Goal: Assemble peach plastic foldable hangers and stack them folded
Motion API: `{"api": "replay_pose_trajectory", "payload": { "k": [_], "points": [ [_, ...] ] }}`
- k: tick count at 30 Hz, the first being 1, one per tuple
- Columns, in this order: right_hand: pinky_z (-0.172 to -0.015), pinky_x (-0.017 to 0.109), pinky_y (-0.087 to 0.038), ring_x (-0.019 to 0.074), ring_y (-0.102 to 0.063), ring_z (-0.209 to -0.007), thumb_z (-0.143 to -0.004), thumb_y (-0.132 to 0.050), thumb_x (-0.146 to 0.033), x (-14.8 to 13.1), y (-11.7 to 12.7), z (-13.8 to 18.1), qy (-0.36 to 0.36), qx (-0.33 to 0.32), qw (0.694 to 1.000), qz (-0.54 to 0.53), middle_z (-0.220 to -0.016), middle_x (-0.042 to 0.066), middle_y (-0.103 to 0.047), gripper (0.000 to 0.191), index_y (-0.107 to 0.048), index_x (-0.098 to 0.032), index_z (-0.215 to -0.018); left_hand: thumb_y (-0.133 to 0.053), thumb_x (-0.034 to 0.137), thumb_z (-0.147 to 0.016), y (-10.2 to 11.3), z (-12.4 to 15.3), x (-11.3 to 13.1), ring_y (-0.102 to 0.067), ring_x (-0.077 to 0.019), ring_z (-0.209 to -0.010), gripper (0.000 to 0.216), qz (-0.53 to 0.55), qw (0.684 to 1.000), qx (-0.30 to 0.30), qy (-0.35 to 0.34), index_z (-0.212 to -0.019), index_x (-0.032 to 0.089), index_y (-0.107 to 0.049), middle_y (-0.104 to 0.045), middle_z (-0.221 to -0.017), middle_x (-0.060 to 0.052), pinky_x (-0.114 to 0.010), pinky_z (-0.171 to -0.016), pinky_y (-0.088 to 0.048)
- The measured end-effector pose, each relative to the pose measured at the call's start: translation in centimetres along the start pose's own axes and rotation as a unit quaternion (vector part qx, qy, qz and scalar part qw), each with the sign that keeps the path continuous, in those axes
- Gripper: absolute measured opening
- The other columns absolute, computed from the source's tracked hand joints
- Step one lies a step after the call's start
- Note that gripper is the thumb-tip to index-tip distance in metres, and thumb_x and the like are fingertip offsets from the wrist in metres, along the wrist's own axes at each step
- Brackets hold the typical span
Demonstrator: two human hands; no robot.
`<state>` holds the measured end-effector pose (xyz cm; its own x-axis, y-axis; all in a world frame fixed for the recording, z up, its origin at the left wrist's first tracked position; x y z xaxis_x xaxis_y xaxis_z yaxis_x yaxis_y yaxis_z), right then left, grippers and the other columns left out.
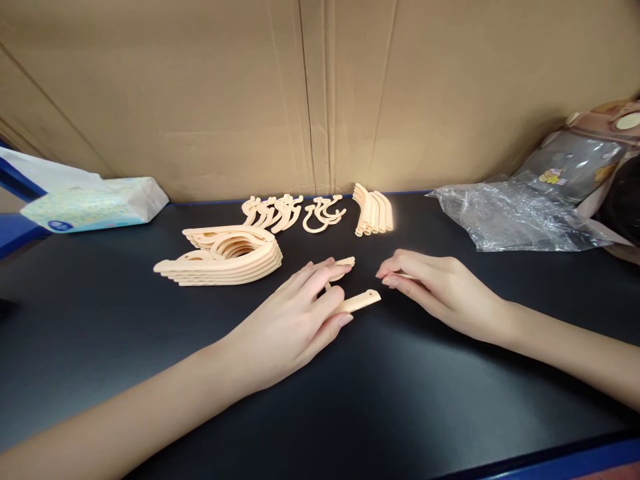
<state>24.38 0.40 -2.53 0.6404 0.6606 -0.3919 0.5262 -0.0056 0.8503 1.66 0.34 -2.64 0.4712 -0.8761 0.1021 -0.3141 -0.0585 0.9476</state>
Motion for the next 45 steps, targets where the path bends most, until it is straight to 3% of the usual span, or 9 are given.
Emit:
{"api": "replay_pose_trajectory", "payload": {
  "k": [4,8,13,16,20,27,32,40,45],
  "points": [
    [-0.052,0.022,-0.038,0.0101,-0.048,-0.051,-0.103,-0.036,-0.030,0.0,-0.1,0.2,-0.037,-0.009,0.999,-0.006,-0.065,-0.006,-0.051,0.012,-0.044,-0.022,-0.104,-0.037,0.023,-0.102,0.0,0.0,0.0,-0.044,-0.0321,-0.136,0.023,0.002,1.000,0.000,-0.002,-0.095,0.014,-0.056,-0.051,-0.138,-0.019,-0.052,-0.111,-0.041],
    [-0.048,0.023,-0.035,0.0107,-0.043,-0.046,-0.098,-0.040,-0.024,-0.2,-0.3,0.4,-0.037,-0.022,0.999,-0.034,-0.061,-0.009,-0.045,0.005,-0.036,-0.023,-0.101,-0.037,0.024,-0.103,0.0,0.0,0.1,-0.044,-0.0321,-0.136,0.023,-0.003,1.000,0.004,-0.002,-0.094,0.014,-0.055,-0.050,-0.139,-0.019,-0.052,-0.111,-0.041],
    [-0.062,0.025,-0.044,0.0127,-0.059,-0.067,-0.101,-0.038,-0.024,-0.2,-0.2,0.4,-0.025,-0.024,0.999,-0.030,-0.086,0.001,-0.062,0.011,-0.043,-0.021,-0.110,-0.036,0.024,-0.103,0.0,0.0,0.1,-0.044,-0.0317,-0.136,0.024,-0.006,1.000,0.005,-0.006,-0.096,0.014,-0.056,-0.052,-0.137,-0.019,-0.053,-0.111,-0.041],
    [-0.070,0.025,-0.046,0.0139,-0.062,-0.079,-0.103,-0.036,-0.027,-0.3,-0.2,0.2,0.001,-0.019,1.000,-0.011,-0.095,0.004,-0.063,0.019,-0.052,-0.020,-0.110,-0.034,0.024,-0.103,0.1,0.0,0.1,-0.044,-0.0319,-0.136,0.026,-0.007,1.000,0.007,-0.008,-0.096,0.013,-0.056,-0.051,-0.138,-0.020,-0.053,-0.110,-0.042],
    [-0.064,0.025,-0.045,0.0143,-0.064,-0.075,-0.104,-0.034,-0.029,-0.7,-0.1,0.0,0.008,-0.027,0.999,0.022,-0.089,0.003,-0.066,0.024,-0.056,-0.020,-0.104,-0.035,0.024,-0.103,0.1,0.0,0.0,-0.042,-0.0322,-0.138,0.025,0.002,1.000,0.006,-0.001,-0.095,0.013,-0.056,-0.048,-0.143,-0.020,-0.052,-0.112,-0.040],
    [-0.059,0.025,-0.046,0.0143,-0.064,-0.063,-0.103,-0.035,-0.030,-1.7,0.1,0.2,-0.045,-0.041,0.998,-0.004,-0.084,0.003,-0.070,0.025,-0.052,-0.018,-0.116,-0.036,0.024,-0.103,0.0,0.1,0.0,-0.041,-0.0321,-0.138,0.024,0.016,1.000,0.004,0.006,-0.095,0.013,-0.056,-0.048,-0.144,-0.019,-0.053,-0.113,-0.039],
    [-0.065,0.024,-0.043,0.0130,-0.062,-0.073,-0.103,-0.037,-0.029,-1.8,-0.1,0.1,-0.039,-0.054,0.996,-0.055,-0.086,0.002,-0.065,0.024,-0.059,-0.020,-0.099,-0.036,0.024,-0.103,0.0,-0.1,0.1,-0.041,-0.0300,-0.139,0.024,0.017,1.000,0.004,0.005,-0.096,0.014,-0.056,-0.049,-0.143,-0.019,-0.052,-0.114,-0.038],
    [-0.059,0.027,-0.036,0.0123,-0.051,-0.061,-0.102,-0.035,-0.030,-1.8,0.3,0.0,-0.039,-0.123,0.990,-0.054,-0.077,0.000,-0.057,0.025,-0.056,-0.019,-0.095,-0.034,0.026,-0.104,-0.4,0.1,-0.1,-0.038,-0.0264,-0.140,0.023,0.018,1.000,0.014,0.000,-0.098,0.016,-0.054,-0.047,-0.144,-0.016,-0.049,-0.116,-0.036],
    [-0.059,0.026,-0.035,0.0119,-0.050,-0.061,-0.103,-0.037,-0.038,-1.9,0.5,-0.1,-0.059,-0.123,0.989,-0.064,-0.075,-0.001,-0.055,0.030,-0.053,-0.020,-0.085,-0.035,0.025,-0.103,-0.3,0.0,0.0,-0.038,-0.0263,-0.140,0.023,0.028,1.000,0.011,-0.002,-0.095,0.016,-0.055,-0.046,-0.145,-0.016,-0.050,-0.116,-0.036]
  ]
}}
Point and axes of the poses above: each hand's wrist, its own z-axis away from the middle knuckle, its own y-axis out of the back of the hand, x = y × z, the point moved 2 cm from there along -z, towards the middle knuckle
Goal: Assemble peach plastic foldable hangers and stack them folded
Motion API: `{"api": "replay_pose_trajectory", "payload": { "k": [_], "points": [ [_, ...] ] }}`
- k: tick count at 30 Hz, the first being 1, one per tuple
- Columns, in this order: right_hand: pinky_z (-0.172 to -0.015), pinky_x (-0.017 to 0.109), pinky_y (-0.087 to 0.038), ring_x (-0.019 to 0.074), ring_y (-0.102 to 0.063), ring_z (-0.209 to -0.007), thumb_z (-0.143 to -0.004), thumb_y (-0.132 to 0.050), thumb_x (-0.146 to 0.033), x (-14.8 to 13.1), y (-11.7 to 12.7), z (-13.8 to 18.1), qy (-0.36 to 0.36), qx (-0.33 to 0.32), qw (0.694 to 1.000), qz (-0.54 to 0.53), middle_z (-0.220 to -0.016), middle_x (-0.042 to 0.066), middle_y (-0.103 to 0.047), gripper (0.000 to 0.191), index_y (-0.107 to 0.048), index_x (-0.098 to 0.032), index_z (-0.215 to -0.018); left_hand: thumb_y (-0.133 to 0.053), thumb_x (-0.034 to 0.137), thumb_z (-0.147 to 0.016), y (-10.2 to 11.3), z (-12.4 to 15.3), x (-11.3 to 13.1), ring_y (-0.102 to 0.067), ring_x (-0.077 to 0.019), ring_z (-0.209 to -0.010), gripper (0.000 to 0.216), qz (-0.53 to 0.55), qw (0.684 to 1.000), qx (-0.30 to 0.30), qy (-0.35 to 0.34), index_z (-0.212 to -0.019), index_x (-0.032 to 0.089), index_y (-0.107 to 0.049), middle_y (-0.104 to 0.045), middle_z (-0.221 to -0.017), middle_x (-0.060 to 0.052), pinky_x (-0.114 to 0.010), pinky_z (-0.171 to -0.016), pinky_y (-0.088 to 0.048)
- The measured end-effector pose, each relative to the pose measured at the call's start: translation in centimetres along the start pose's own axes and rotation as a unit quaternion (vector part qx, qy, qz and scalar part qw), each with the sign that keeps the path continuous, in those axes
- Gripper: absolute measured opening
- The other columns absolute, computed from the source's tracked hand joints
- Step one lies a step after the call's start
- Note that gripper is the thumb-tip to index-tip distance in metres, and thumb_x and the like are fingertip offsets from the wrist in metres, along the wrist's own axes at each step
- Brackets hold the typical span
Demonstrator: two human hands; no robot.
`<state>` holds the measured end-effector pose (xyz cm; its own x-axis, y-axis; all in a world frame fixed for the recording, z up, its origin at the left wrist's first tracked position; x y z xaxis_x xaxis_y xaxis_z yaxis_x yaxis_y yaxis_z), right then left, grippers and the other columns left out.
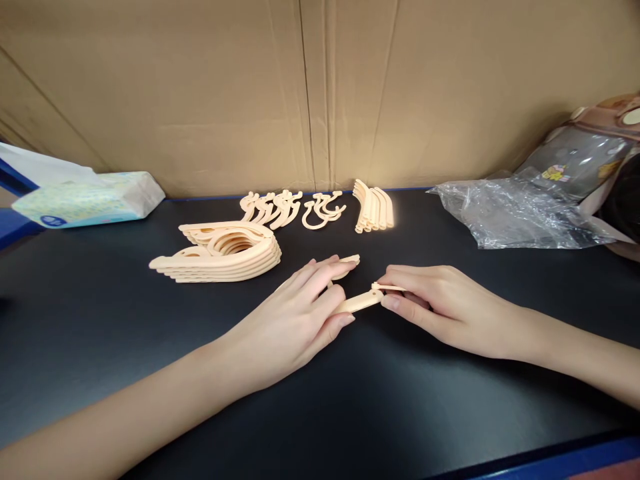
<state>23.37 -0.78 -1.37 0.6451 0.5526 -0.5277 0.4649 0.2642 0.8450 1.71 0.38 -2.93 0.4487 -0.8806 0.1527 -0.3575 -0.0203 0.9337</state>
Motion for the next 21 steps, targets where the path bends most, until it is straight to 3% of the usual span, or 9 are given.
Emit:
{"api": "replay_pose_trajectory", "payload": {
  "k": [7,21],
  "points": [
    [-0.055,0.025,-0.035,0.0125,-0.051,-0.059,-0.102,-0.039,-0.037,-0.35,0.38,-0.15,-0.011,-0.015,1.000,-0.007,-0.067,-0.002,-0.054,0.030,-0.058,-0.021,-0.087,-0.038,0.023,-0.102,0.36,-0.24,0.18,-0.042,-0.0269,-0.138,0.022,0.010,1.000,-0.005,0.004,-0.092,0.016,-0.056,-0.050,-0.142,-0.016,-0.049,-0.114,-0.038],
    [-0.055,0.024,-0.035,0.0110,-0.046,-0.057,-0.102,-0.040,-0.039,-0.41,0.07,-0.05,-0.008,-0.032,0.998,-0.062,-0.066,-0.004,-0.047,0.029,-0.053,-0.021,-0.082,-0.038,0.027,-0.103,0.20,-0.09,-0.08,-0.037,-0.0266,-0.140,0.021,0.032,0.999,0.003,-0.003,-0.095,0.017,-0.055,-0.048,-0.142,-0.014,-0.047,-0.114,-0.039]
  ]
}}
Point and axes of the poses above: each hand's wrist, its own z-axis away from the middle knuckle, its own y-axis out of the back of the hand, x = y × z, the point moved 2 cm from there along -z, towards the middle knuckle
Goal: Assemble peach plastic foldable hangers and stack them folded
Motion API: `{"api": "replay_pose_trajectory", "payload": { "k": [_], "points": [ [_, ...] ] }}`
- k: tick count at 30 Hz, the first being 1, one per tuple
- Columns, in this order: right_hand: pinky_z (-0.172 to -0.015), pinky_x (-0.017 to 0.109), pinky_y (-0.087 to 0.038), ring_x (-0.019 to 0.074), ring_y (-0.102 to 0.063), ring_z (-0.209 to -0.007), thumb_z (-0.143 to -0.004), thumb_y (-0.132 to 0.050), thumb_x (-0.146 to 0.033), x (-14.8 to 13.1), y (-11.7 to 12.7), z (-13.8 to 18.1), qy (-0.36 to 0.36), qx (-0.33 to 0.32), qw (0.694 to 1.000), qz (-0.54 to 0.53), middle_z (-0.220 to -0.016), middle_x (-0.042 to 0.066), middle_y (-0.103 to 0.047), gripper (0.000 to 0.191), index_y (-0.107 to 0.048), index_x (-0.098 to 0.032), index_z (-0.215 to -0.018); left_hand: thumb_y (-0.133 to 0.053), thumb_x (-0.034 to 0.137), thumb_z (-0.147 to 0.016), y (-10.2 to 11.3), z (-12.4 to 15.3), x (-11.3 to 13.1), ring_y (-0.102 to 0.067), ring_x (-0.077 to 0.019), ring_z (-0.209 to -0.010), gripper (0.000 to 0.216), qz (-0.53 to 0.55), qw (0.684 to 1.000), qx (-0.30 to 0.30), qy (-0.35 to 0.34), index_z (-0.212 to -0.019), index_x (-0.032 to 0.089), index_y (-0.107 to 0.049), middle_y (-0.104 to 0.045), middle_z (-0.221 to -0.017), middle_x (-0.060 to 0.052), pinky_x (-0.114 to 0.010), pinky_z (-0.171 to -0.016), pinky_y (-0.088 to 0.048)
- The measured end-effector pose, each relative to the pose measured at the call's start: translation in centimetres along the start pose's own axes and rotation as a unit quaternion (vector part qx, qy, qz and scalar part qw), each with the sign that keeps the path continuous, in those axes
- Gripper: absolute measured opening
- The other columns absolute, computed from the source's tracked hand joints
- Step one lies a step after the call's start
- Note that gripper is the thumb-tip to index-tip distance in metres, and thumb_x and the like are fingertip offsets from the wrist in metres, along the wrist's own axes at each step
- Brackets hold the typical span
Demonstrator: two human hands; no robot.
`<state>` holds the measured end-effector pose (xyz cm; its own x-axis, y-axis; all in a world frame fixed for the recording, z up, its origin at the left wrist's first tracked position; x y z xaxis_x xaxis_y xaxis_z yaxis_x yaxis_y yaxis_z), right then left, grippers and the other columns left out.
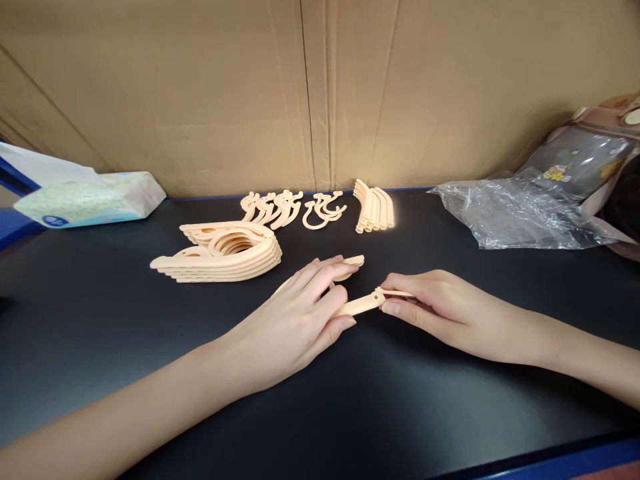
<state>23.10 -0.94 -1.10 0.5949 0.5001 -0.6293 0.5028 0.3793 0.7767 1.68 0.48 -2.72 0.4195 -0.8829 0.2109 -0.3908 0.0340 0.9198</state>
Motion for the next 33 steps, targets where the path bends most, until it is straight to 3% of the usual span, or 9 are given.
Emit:
{"api": "replay_pose_trajectory", "payload": {
  "k": [7,23,29,33],
  "points": [
    [-0.051,0.024,-0.030,0.0098,-0.037,-0.053,-0.100,-0.044,-0.040,0.0,-0.1,0.0,0.001,0.002,0.999,-0.035,-0.062,-0.006,-0.040,0.031,-0.048,-0.021,-0.076,-0.038,0.026,-0.103,-0.1,0.0,0.0,-0.031,-0.0256,-0.143,0.020,0.000,1.000,-0.016,-0.008,-0.092,0.018,-0.052,-0.045,-0.144,-0.015,-0.048,-0.117,-0.034],
    [-0.049,0.025,-0.026,0.0110,-0.036,-0.050,-0.103,-0.034,-0.038,0.0,-0.5,0.2,0.009,-0.022,1.000,0.013,-0.062,-0.007,-0.035,0.029,-0.034,-0.024,-0.079,-0.042,0.024,-0.101,-0.2,0.1,-0.1,-0.029,-0.0258,-0.144,0.016,0.010,0.999,-0.027,-0.013,-0.090,0.017,-0.052,-0.043,-0.145,-0.016,-0.050,-0.117,-0.032],
    [-0.045,0.023,-0.023,0.0105,-0.033,-0.046,-0.104,-0.033,-0.033,0.2,-0.9,0.3,0.039,-0.007,0.994,0.105,-0.060,-0.008,-0.035,0.026,-0.031,-0.024,-0.080,-0.042,0.024,-0.101,-0.2,0.0,0.0,-0.031,-0.0263,-0.143,0.018,0.008,0.999,-0.027,-0.015,-0.089,0.017,-0.053,-0.045,-0.144,-0.015,-0.049,-0.118,-0.031],
    [-0.042,0.025,-0.019,0.0106,-0.031,-0.041,-0.105,-0.027,-0.033,0.6,-1.4,0.5,0.095,0.050,0.966,0.234,-0.058,-0.008,-0.037,0.027,-0.036,-0.023,-0.082,-0.042,0.023,-0.101,-0.2,0.0,0.0,-0.030,-0.0263,-0.143,0.018,0.021,0.999,-0.035,-0.012,-0.086,0.018,-0.053,-0.045,-0.145,-0.013,-0.049,-0.119,-0.030]
  ]
}}
Point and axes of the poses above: each hand's wrist, its own z-axis away from the middle knuckle, its own y-axis out of the back of the hand, x = y × z, the point moved 2 cm from there along -z, towards the middle knuckle
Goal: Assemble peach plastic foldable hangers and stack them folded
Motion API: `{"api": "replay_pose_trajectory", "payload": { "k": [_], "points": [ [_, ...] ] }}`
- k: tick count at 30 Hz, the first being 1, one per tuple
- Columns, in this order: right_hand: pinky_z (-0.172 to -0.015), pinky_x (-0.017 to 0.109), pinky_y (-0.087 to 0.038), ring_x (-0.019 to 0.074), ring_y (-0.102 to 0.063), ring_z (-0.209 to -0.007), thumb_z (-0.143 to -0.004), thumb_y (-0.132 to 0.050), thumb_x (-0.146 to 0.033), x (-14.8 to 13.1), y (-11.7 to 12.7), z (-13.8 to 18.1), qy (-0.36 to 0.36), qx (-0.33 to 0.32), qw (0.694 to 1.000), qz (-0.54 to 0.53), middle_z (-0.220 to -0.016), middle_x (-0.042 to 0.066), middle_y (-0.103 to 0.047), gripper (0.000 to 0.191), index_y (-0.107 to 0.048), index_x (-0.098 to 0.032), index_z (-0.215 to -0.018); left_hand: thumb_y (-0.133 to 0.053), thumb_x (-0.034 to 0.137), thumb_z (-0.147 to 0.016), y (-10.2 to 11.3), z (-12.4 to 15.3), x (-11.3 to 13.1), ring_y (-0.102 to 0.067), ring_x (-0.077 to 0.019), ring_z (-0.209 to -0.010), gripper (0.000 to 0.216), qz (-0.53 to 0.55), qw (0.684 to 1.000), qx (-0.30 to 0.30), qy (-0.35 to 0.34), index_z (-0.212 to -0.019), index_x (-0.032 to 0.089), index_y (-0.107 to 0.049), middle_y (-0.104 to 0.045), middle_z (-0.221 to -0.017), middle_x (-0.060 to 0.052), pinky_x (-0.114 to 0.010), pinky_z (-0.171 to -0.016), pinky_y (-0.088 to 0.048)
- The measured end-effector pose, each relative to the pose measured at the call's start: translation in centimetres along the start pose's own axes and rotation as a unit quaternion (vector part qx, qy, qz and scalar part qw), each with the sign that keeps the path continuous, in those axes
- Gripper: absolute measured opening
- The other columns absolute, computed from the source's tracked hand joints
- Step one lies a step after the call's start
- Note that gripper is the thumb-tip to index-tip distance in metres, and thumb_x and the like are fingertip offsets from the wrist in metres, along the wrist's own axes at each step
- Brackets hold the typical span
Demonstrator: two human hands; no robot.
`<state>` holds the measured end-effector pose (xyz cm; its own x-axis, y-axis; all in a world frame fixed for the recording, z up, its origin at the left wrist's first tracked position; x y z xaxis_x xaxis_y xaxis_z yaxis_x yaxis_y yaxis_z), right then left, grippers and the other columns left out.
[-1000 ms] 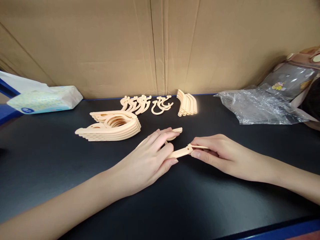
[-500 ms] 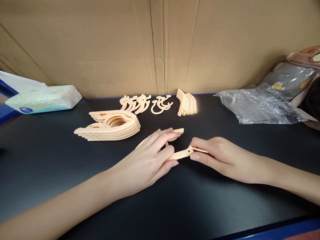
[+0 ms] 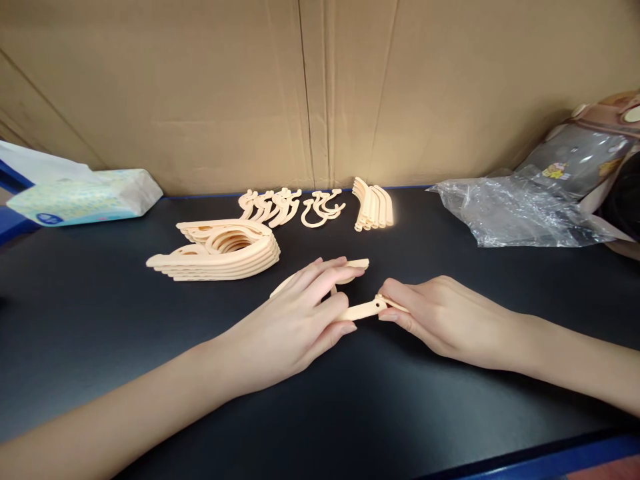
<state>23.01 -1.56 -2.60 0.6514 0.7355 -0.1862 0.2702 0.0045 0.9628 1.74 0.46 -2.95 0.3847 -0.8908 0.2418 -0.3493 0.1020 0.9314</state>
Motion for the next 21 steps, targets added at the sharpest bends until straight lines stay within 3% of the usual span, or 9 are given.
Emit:
{"api": "replay_pose_trajectory", "payload": {
  "k": [5,13,21],
  "points": [
    [-0.042,0.027,-0.019,0.0100,-0.039,-0.039,-0.106,-0.022,-0.032,-0.21,-0.07,0.24,0.036,0.036,0.993,0.108,-0.059,-0.006,-0.047,0.035,-0.042,-0.020,-0.080,-0.042,0.023,-0.101,0.02,-0.06,0.00,-0.030,-0.0260,-0.143,0.018,0.001,1.000,0.002,-0.001,-0.087,0.018,-0.053,-0.044,-0.145,-0.013,-0.048,-0.119,-0.029],
    [-0.046,0.030,-0.024,0.0127,-0.047,-0.044,-0.106,-0.024,-0.024,-0.46,0.07,0.15,0.088,0.070,0.963,0.243,-0.061,-0.003,-0.051,0.035,-0.046,-0.020,-0.078,-0.045,0.020,-0.099,0.25,-0.14,0.17,-0.035,-0.0278,-0.141,0.017,0.009,1.000,0.001,-0.002,-0.087,0.017,-0.055,-0.045,-0.145,-0.013,-0.049,-0.117,-0.033],
    [-0.048,0.030,-0.024,0.0137,-0.045,-0.044,-0.105,-0.027,-0.024,-0.33,0.15,0.24,0.105,0.073,0.949,0.289,-0.061,-0.002,-0.051,0.034,-0.047,-0.020,-0.078,-0.045,0.020,-0.099,0.07,0.10,0.07,-0.036,-0.0273,-0.140,0.016,0.014,1.000,0.010,-0.007,-0.088,0.017,-0.056,-0.047,-0.143,-0.013,-0.048,-0.116,-0.035]
  ]
}}
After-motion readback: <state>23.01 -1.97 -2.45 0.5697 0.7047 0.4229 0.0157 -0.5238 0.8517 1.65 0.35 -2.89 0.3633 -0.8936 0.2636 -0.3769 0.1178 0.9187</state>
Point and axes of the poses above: each hand's wrist, its own z-axis away from the middle knuckle, its own y-axis out of the back of the hand, x = y × z, the point moved 2 cm from there along -z, towards the middle knuckle
